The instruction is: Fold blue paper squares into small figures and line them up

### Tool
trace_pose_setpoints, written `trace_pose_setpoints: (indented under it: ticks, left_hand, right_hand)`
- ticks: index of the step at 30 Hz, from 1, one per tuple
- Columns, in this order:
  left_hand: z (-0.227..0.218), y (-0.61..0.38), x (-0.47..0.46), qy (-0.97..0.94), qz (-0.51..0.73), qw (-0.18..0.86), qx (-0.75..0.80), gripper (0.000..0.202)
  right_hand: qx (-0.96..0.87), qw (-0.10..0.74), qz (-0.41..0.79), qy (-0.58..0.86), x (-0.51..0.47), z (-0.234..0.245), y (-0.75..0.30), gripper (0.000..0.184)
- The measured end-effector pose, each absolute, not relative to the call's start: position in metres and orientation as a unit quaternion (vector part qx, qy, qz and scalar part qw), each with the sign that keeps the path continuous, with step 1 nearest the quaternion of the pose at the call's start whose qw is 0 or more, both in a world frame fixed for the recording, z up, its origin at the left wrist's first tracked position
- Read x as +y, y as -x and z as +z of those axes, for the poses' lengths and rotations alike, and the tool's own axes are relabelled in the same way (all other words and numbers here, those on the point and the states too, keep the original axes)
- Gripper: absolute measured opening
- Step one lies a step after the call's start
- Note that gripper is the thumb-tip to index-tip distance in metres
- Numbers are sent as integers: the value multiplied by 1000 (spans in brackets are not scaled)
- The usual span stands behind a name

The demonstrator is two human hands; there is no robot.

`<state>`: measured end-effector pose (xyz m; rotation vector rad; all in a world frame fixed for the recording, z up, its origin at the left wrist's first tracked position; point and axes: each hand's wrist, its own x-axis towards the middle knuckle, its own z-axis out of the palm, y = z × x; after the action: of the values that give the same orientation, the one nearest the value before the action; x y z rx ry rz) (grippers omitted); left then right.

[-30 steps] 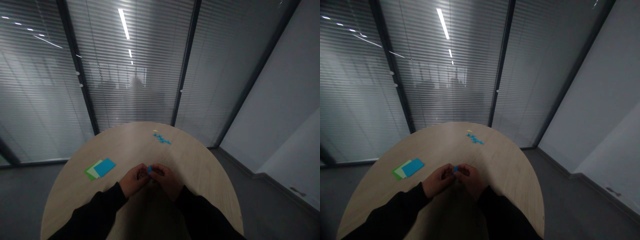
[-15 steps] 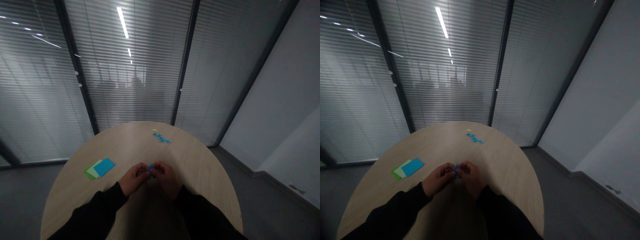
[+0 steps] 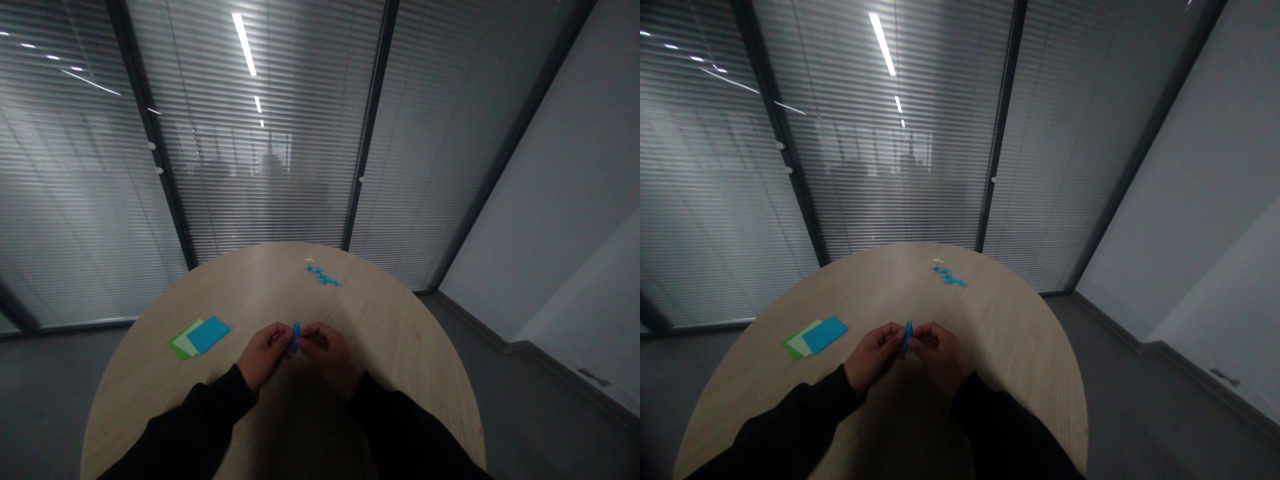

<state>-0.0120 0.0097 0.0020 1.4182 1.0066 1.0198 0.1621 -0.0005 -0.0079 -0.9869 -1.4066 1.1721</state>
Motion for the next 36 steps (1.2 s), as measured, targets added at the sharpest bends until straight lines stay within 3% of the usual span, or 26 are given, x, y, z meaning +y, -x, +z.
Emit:
trace_pose_setpoints:
  ticks: [21,25,29,36]
  left_hand:
    - [-1,9,8,-634,429,475,434,37]
    - [2,11,7,-675,415,426,436,32]
    - [5,12,6,-693,415,389,444,30]
    - [12,10,1,-663,427,425,445,30]
  right_hand:
    - [-650,475,396,443,1,-7,-165,21]
    - [-613,487,444,435,3,-9,-165,27]
    - [-611,467,456,449,2,-5,-166,20]
    - [-572,499,479,441,-2,-1,-162,19]
